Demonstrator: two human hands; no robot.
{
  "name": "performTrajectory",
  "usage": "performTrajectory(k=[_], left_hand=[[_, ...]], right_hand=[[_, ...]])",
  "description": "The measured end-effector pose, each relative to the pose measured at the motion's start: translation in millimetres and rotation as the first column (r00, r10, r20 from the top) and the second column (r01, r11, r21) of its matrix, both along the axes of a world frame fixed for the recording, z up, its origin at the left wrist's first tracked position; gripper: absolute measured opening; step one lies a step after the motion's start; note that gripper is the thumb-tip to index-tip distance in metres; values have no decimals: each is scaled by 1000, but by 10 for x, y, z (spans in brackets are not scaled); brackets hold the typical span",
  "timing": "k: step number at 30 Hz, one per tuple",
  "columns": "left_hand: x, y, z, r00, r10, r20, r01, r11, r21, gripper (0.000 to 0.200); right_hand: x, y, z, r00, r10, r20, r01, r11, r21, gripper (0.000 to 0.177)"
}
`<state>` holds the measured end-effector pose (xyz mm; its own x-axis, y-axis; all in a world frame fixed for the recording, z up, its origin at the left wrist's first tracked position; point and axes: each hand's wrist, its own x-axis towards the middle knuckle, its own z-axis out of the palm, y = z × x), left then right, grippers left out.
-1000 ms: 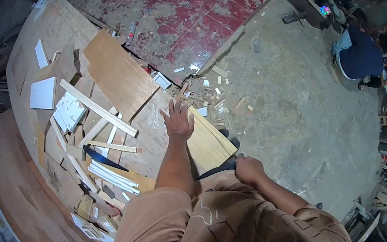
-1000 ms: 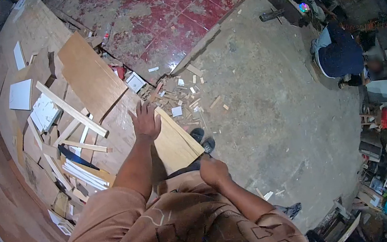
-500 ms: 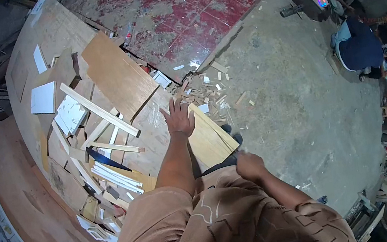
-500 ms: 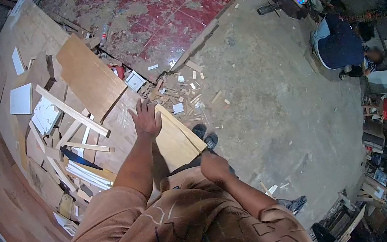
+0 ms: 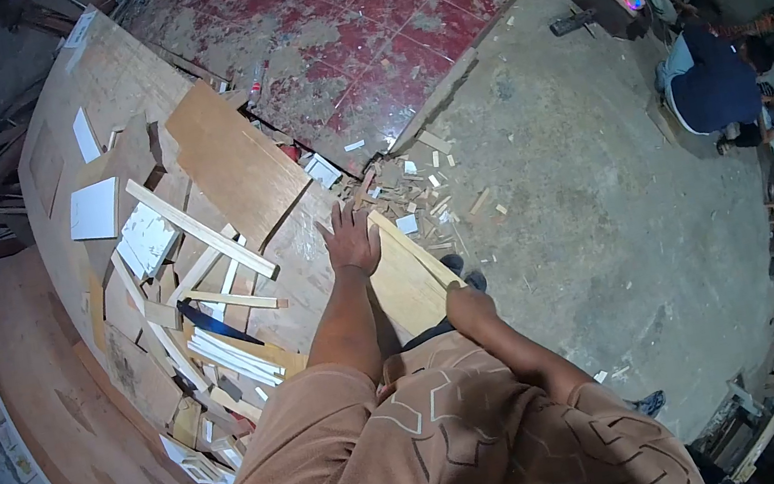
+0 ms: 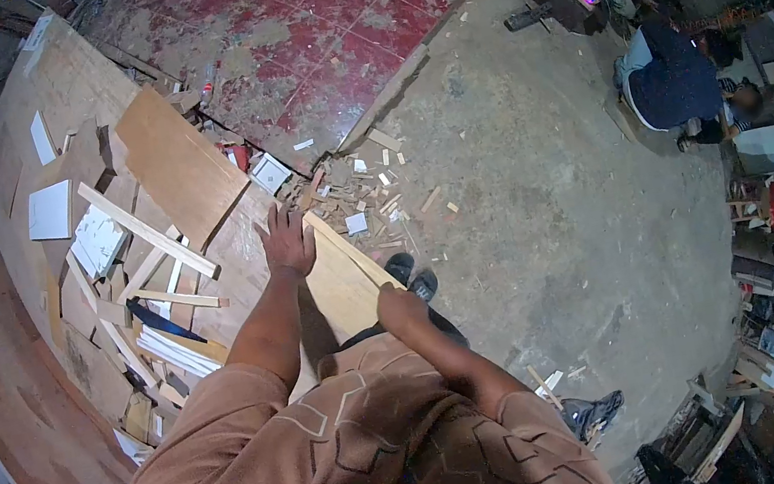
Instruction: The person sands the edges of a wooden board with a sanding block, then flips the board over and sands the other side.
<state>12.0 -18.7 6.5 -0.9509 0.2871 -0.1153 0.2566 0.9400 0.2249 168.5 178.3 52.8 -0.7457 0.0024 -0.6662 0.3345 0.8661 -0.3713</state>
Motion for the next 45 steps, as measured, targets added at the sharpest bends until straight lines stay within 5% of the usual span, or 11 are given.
performTrajectory(k=[10,11,17,20,22,27,29,34,36,40,45], left_hand=[[45,-17,-31,998,33,-62,-33,999,-8,51],[89,-26,-52,982,177,-73,-177,984,5,55],[493,-170,141,653,750,-101,-723,658,212,65],[630,-204,422,447,875,187,-894,428,133,53],[707,-276,294,486,764,425,-873,398,282,40],[601,-188,413,496,783,375,-863,396,314,34],[494,-148,577,579,599,553,-805,310,506,33],[275,113,998,765,353,539,-639,313,702,28],[254,225,1149,946,94,310,-315,493,811,27],[224,489,1255,982,-22,190,-104,774,624,26],[412,824,1255,991,127,-34,-50,606,794,20]], right_hand=[[297,498,405,998,65,22,-65,998,-4,23],[291,486,365,998,63,30,-63,998,-13,23],[0,419,191,998,69,-1,-69,997,15,27],[-202,392,139,989,145,35,-146,989,10,28],[-305,367,111,986,166,17,-165,986,-7,28],[-417,381,-18,989,142,-43,-143,989,-28,27],[-473,440,-15,995,37,-95,-44,997,-70,26],[-676,851,-34,975,-5,-222,-4,999,-40,30],[-780,1005,-53,962,-16,-273,8,1000,-30,31],[-937,1193,124,943,-100,-319,89,995,-49,25],[-1001,1331,285,918,-181,-354,152,983,-108,25]])
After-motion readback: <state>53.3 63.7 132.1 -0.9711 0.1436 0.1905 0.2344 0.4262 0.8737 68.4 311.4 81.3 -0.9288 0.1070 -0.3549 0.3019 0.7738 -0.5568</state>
